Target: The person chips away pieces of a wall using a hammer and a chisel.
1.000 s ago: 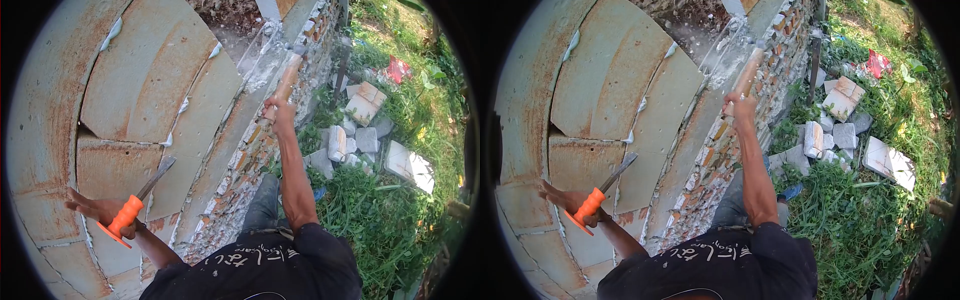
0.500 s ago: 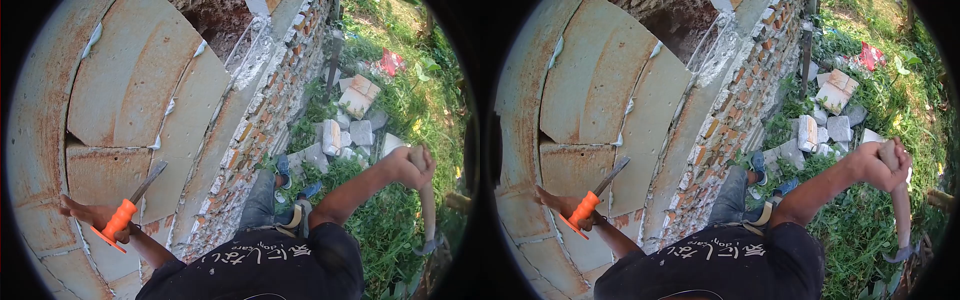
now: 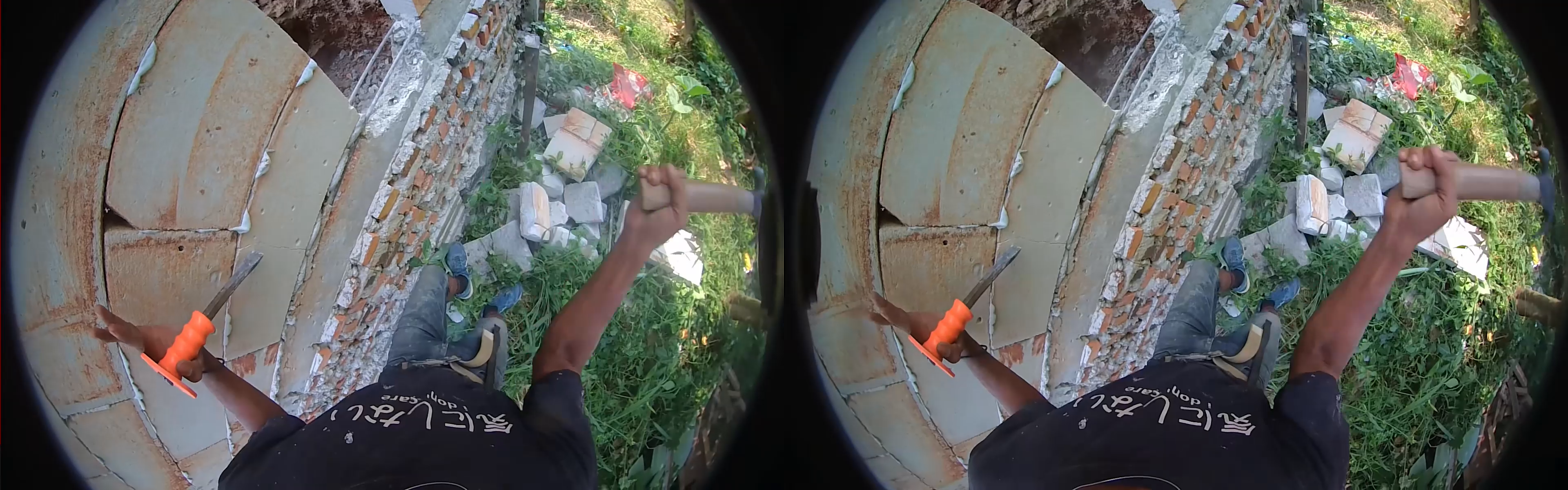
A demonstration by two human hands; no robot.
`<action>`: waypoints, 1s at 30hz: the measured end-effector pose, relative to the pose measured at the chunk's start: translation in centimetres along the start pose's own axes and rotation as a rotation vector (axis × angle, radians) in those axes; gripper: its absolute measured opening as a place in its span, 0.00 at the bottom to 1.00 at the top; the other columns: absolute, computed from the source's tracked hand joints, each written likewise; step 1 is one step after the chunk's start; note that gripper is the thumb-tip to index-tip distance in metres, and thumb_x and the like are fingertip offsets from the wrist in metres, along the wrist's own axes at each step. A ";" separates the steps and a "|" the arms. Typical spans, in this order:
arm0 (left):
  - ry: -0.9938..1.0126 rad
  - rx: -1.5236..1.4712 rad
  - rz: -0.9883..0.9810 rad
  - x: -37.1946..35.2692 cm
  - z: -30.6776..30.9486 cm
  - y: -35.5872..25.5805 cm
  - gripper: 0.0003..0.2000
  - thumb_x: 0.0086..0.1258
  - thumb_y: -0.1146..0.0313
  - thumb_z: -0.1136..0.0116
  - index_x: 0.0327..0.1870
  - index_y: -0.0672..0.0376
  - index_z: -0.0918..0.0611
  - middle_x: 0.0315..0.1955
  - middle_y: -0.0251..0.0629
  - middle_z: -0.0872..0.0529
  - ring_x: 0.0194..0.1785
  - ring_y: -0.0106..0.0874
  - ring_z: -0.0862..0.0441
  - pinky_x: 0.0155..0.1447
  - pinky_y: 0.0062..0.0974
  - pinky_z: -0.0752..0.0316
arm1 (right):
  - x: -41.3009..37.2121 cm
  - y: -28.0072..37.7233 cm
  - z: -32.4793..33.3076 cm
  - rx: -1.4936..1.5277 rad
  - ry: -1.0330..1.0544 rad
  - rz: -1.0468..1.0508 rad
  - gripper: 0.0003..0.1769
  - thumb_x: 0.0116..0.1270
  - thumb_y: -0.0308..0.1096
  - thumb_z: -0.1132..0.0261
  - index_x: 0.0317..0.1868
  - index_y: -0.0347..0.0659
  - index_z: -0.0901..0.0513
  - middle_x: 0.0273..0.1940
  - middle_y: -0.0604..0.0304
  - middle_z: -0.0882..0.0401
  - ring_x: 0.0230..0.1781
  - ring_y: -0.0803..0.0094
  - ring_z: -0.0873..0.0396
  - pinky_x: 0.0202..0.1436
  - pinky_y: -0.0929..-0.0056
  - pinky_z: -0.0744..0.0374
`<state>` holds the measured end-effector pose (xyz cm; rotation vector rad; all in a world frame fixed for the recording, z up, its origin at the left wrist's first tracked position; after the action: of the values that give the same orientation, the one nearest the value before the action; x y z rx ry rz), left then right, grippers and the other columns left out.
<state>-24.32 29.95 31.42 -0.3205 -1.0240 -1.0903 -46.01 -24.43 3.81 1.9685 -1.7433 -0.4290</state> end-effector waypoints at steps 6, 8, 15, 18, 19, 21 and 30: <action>-0.077 -0.030 0.099 0.3 -0.6 -0.4 0.46 0.59 0.29 0.68 0.71 0.57 0.46 0.72 0.44 0.53 0.74 0.49 0.57 0.72 0.54 0.68 | -1.7 10.4 5.9 0.070 -0.419 0.761 0.07 0.48 0.26 0.41 0.21 0.38 0.32 0.19 0.57 0.34 0.23 0.64 0.30 0.40 0.62 0.26; -0.061 -0.039 0.039 0.1 -0.2 0.5 0.46 0.59 0.29 0.68 0.71 0.58 0.46 0.72 0.45 0.52 0.74 0.49 0.57 0.72 0.55 0.68 | -10.4 0.0 4.4 0.096 -0.509 0.865 0.07 0.46 0.27 0.41 0.19 0.39 0.33 0.19 0.57 0.33 0.24 0.63 0.28 0.41 0.63 0.25; -0.145 0.027 0.017 0.4 0.3 0.1 0.46 0.60 0.31 0.69 0.70 0.63 0.45 0.70 0.53 0.48 0.74 0.48 0.59 0.72 0.53 0.70 | -22.5 -31.5 -2.5 -0.188 0.168 -1.145 0.11 0.47 0.22 0.38 0.33 0.31 0.29 0.19 0.57 0.28 0.14 0.67 0.28 0.20 0.69 0.28; -0.132 0.010 0.046 0.2 0.6 -0.1 0.45 0.60 0.31 0.69 0.70 0.61 0.44 0.70 0.50 0.47 0.74 0.47 0.58 0.72 0.53 0.68 | -9.4 -18.6 -1.5 -0.167 0.088 -0.625 0.10 0.52 0.23 0.40 0.35 0.36 0.31 0.23 0.59 0.31 0.20 0.70 0.29 0.26 0.68 0.27; -0.146 -0.033 0.045 0.0 0.7 -0.1 0.45 0.61 0.32 0.69 0.70 0.61 0.44 0.70 0.47 0.47 0.74 0.47 0.58 0.72 0.53 0.68 | -5.4 -13.9 -0.8 -0.103 0.082 -0.444 0.09 0.54 0.23 0.40 0.35 0.36 0.32 0.23 0.60 0.32 0.23 0.71 0.30 0.30 0.67 0.28; -0.135 -0.067 0.028 0.3 0.2 -0.6 0.44 0.61 0.32 0.69 0.70 0.60 0.44 0.71 0.40 0.49 0.74 0.48 0.58 0.73 0.53 0.68 | -0.3 -2.6 -1.2 0.031 0.012 -0.081 0.08 0.53 0.21 0.40 0.31 0.37 0.32 0.23 0.58 0.31 0.27 0.68 0.29 0.39 0.64 0.28; -0.069 -0.070 0.026 0.1 0.1 0.1 0.43 0.61 0.33 0.68 0.71 0.57 0.44 0.72 0.42 0.53 0.74 0.48 0.58 0.72 0.54 0.68 | -5.2 -4.7 1.7 0.143 -0.446 0.564 0.06 0.48 0.24 0.45 0.27 0.39 0.32 0.20 0.58 0.32 0.21 0.67 0.29 0.40 0.60 0.22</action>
<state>-24.32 30.01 31.58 -0.4292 -1.0412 -1.1001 -43.71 -19.18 -0.49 1.4324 -2.5612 -0.5790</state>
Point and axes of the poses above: each hand's wrist, its own x-axis towards the middle knuckle, its own z-axis out of the back of the hand, y = z × x, the point moved 10 cm from there along x, towards the middle knuckle
